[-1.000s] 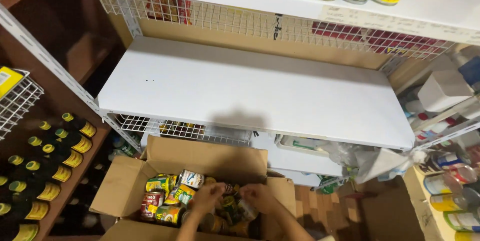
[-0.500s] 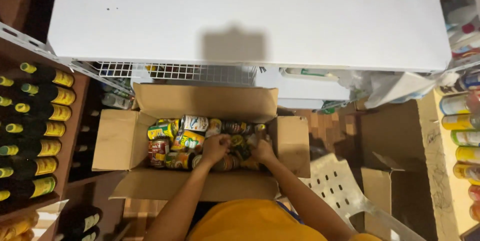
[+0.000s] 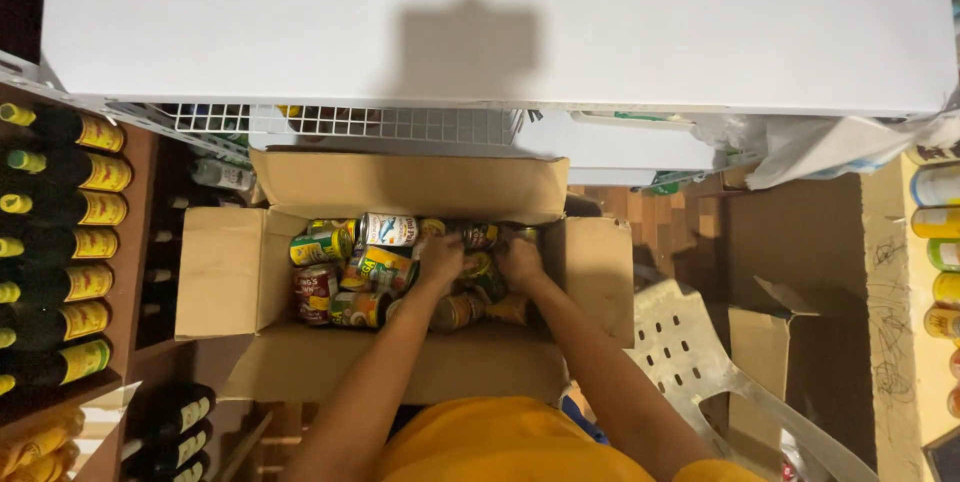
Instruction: The recorder is taking various canned goods from a cardboard box and organizing them neatly on a metal shelving unit.
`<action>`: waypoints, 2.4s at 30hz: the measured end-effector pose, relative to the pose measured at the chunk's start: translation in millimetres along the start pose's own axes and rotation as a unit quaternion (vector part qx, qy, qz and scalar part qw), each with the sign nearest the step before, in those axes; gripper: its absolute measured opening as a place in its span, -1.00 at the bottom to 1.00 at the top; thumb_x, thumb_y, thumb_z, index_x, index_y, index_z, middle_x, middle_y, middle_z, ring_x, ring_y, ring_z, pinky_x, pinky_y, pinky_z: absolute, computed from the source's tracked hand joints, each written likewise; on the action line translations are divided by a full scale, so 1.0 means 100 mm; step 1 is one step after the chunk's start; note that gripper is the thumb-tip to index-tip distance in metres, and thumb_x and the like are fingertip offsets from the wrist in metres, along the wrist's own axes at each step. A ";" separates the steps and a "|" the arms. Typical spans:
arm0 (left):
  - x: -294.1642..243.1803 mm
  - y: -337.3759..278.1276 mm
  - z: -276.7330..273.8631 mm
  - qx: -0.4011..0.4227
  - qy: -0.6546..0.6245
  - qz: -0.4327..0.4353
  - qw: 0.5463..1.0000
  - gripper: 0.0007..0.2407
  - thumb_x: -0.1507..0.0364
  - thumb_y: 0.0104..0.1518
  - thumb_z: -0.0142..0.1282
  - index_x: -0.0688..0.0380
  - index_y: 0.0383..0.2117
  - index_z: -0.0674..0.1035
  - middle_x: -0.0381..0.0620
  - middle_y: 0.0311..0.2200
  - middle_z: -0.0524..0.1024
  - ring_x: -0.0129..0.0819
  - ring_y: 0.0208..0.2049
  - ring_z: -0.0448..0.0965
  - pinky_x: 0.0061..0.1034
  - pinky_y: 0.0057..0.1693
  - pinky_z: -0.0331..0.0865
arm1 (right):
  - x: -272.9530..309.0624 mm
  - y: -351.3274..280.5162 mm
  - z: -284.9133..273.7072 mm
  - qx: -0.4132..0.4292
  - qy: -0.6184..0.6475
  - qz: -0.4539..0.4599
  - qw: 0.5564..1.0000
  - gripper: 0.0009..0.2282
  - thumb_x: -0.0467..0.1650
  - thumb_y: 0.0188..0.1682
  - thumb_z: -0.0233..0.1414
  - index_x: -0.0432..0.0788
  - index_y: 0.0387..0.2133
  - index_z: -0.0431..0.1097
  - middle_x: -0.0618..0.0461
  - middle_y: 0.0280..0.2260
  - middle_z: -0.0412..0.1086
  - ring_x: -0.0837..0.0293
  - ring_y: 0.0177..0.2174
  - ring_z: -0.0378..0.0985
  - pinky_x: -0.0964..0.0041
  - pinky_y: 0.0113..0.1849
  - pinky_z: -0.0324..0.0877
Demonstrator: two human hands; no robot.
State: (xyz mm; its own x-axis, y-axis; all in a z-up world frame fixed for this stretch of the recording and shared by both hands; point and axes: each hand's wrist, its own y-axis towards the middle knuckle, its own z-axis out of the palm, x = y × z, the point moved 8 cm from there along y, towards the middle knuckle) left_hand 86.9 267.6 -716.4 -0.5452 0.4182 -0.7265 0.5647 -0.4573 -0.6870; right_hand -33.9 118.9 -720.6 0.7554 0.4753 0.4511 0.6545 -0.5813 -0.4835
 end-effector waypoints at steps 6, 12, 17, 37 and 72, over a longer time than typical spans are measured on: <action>0.13 0.06 0.04 0.032 -0.046 -0.025 0.998 -0.73 0.60 0.22 -0.08 0.35 0.04 0.46 0.12 -0.16 0.60 -0.17 -0.35 0.75 -0.41 -0.27 0.66 | -0.28 0.21 0.30 -0.108 0.063 -0.095 0.988 -0.35 -0.51 -0.14 0.05 -0.05 0.32 0.15 -0.37 -0.04 0.44 -0.33 -0.02 0.47 -0.10 -0.04 0.41; 0.02 -0.03 0.12 0.088 0.077 -0.012 0.993 -0.76 0.53 0.26 -0.02 0.51 -0.09 0.60 0.21 -0.23 0.63 -0.17 -0.38 0.73 -0.37 -0.30 0.67 | -0.31 0.17 0.32 0.013 0.236 0.056 0.970 -0.37 -0.47 -0.19 0.09 0.02 0.25 0.19 -0.23 -0.05 0.49 -0.17 -0.09 0.58 -0.03 -0.12 0.47; -0.19 -0.17 0.10 0.064 0.120 -0.021 0.991 -0.76 0.51 0.20 0.04 0.30 -0.04 0.60 0.23 -0.24 0.66 -0.18 -0.41 0.73 -0.40 -0.31 0.62 | -0.45 0.28 0.24 -0.042 0.148 0.042 0.987 -0.50 -0.26 -0.05 0.17 -0.09 0.18 0.31 -0.26 -0.07 0.52 -0.19 -0.07 0.56 -0.01 -0.08 0.44; -0.68 -0.89 0.17 -0.097 0.158 0.270 0.945 -0.26 0.45 -0.07 0.36 0.02 0.34 0.26 0.13 0.16 0.44 0.03 0.16 0.44 -0.23 0.21 0.32 | 0.40 -0.73 -0.53 0.133 0.265 0.091 0.951 -0.46 -0.03 0.05 -0.06 -0.23 0.03 0.47 -0.25 -0.24 0.49 -0.07 -0.31 0.49 0.00 -0.26 0.41; -4.12 -3.48 1.88 0.143 0.011 0.454 0.879 -0.62 0.53 0.13 0.17 0.23 0.13 0.50 -0.09 -0.18 0.63 -0.41 -0.21 0.62 -0.40 -0.13 0.58 | 1.42 -2.30 -4.98 -0.101 0.392 -0.396 0.824 -0.58 -0.37 0.04 0.15 -0.37 0.13 0.37 0.09 -0.19 0.54 0.37 -0.26 0.51 0.46 -0.21 0.47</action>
State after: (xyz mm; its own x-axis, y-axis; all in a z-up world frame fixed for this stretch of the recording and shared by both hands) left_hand -1.1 106.4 -175.5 0.0647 -0.2074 -0.9761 0.5809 -0.7875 0.2058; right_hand -93.1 -8.7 -171.7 -0.2117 0.2313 0.9496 0.8531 -0.4303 0.2950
